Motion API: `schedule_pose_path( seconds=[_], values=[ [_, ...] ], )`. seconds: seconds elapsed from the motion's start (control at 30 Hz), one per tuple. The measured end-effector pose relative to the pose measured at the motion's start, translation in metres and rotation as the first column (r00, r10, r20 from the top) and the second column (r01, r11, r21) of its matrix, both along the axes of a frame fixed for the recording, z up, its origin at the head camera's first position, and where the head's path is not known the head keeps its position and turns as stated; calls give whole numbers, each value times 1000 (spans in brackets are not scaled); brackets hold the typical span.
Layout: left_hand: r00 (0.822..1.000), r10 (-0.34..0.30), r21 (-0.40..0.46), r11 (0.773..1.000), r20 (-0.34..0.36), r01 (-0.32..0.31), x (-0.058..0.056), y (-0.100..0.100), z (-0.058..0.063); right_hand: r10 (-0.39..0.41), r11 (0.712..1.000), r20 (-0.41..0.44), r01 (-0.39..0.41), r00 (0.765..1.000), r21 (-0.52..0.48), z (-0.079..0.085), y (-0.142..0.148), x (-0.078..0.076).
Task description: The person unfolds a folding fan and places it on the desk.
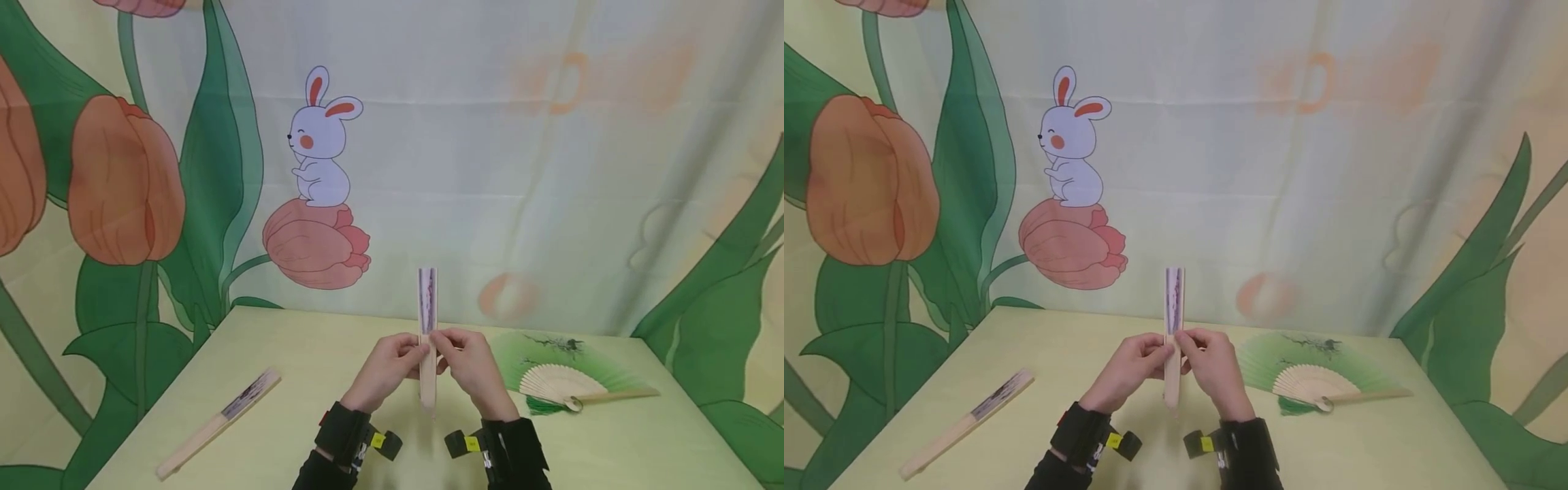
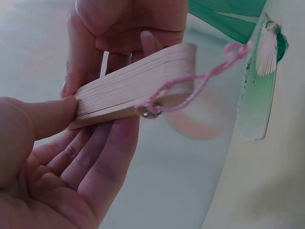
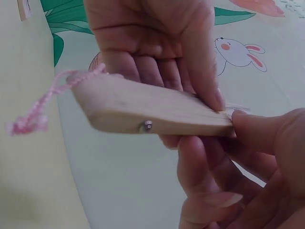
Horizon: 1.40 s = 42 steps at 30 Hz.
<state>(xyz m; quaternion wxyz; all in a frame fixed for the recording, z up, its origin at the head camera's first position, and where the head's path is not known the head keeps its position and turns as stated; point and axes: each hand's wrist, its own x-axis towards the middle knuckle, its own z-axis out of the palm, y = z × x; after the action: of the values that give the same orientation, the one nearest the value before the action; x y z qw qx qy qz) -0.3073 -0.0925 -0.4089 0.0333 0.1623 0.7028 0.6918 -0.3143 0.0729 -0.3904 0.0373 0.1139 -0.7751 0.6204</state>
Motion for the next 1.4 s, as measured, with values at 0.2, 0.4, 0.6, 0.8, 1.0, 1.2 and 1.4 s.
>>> schedule_pose_path(
  seconds=[0.2, 0.4, 0.6, 0.8, 1.0, 1.2, 1.4],
  values=[
    [999, 36, -16, 999, 7, -36, -3, 4, -4, -24, 1000, 22, 24, 999, 12, -7, 3, -1],
    [998, 57, -57, 997, 4, -56, -1, 2, 0, -48, 999, -4, 48, 999, 23, -4, -2, -2],
    [998, 62, -48, 997, -11, -62, -3, -2, 3, -80, 997, 1, 80, 997, 18, 1, -6, -1],
    [997, 70, -31, 997, -14, -71, -5, -1, 4, -117, 993, -25, 117, 993, -6, 2, -8, -1],
    [993, 113, -52, 992, -18, -113, -3, 0, 0, -135, 991, -5, 135, 991, -12, -2, -10, -1],
    [993, 118, -54, 991, -30, -119, -5, 1, -2, -161, 987, -2, 161, 987, -11, -1, -11, -1],
    [991, 132, -55, 990, -28, -134, -6, 0, -4, -172, 985, -4, 172, 985, 5, -1, -11, 0]
  ],
)
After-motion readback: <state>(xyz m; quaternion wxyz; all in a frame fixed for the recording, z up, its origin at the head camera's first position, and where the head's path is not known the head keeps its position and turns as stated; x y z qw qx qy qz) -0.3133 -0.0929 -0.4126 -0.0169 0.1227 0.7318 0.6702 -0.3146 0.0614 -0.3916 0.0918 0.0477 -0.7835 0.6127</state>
